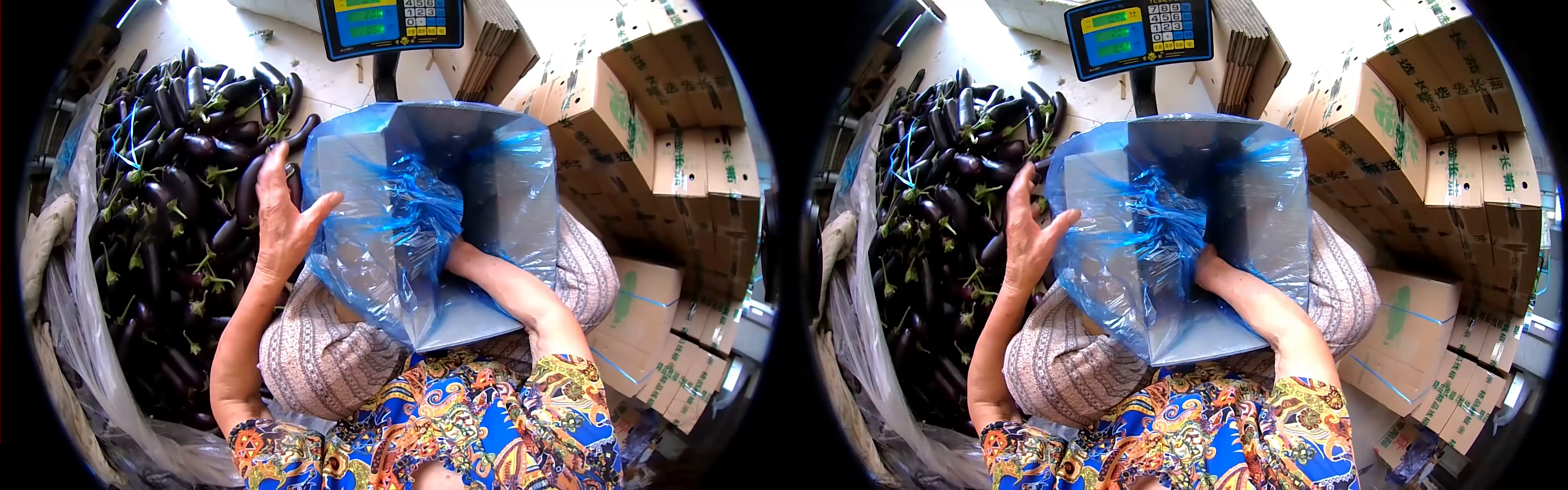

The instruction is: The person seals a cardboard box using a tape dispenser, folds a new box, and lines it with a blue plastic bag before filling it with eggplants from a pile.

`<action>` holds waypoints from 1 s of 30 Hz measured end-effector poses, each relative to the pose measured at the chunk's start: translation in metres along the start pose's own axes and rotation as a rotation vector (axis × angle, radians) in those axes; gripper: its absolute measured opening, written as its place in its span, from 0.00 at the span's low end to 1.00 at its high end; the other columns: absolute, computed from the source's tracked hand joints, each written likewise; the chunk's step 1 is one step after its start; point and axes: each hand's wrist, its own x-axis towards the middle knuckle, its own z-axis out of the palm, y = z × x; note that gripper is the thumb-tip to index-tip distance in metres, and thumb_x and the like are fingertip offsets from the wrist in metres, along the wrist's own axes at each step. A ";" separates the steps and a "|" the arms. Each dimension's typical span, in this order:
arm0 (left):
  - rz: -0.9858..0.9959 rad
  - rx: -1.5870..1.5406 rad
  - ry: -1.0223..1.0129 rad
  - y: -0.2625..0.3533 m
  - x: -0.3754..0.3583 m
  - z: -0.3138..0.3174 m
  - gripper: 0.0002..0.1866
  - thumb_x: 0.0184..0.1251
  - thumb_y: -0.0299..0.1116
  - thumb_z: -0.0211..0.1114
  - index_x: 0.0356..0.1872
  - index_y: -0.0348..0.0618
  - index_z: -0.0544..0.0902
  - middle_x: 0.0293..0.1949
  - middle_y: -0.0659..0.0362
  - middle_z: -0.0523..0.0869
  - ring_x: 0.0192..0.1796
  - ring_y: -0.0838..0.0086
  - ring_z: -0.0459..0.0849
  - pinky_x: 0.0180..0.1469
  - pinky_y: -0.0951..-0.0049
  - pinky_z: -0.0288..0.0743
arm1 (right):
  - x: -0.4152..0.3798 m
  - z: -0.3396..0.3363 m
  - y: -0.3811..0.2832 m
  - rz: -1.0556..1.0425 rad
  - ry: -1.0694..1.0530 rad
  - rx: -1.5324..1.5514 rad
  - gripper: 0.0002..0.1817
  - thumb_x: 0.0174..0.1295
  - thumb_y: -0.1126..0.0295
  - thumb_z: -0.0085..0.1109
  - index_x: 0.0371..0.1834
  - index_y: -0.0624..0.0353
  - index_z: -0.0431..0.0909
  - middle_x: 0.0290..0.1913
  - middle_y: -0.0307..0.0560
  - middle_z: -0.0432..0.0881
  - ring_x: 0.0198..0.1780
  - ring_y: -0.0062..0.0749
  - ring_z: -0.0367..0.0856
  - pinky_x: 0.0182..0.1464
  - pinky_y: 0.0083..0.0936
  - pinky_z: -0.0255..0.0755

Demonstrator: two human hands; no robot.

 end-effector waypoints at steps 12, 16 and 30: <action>-0.712 -0.790 -0.764 -0.040 -0.070 -0.016 0.40 0.44 0.41 0.84 0.61 0.38 0.79 0.50 0.57 0.86 0.48 0.73 0.83 0.54 0.74 0.76 | -0.073 -0.053 0.007 -0.047 0.172 -0.232 0.12 0.56 0.75 0.54 0.40 0.65 0.83 0.39 0.58 0.85 0.41 0.52 0.84 0.45 0.40 0.80; -0.763 -0.854 -0.541 -0.050 -0.088 -0.015 0.17 0.58 0.35 0.78 0.46 0.39 0.87 0.34 0.64 0.88 0.32 0.80 0.82 0.41 0.78 0.78 | -0.125 -0.131 -0.044 0.100 0.268 -0.086 0.07 0.62 0.73 0.59 0.39 0.63 0.82 0.34 0.55 0.84 0.40 0.50 0.84 0.44 0.42 0.79; -0.520 0.189 -0.932 -0.034 -0.086 -0.029 0.23 0.51 0.38 0.74 0.47 0.35 0.87 0.42 0.45 0.89 0.47 0.57 0.88 0.52 0.63 0.78 | -0.141 -0.150 -0.007 0.128 0.595 1.163 0.15 0.71 0.60 0.61 0.50 0.60 0.84 0.39 0.40 0.86 0.37 0.17 0.80 0.40 0.18 0.75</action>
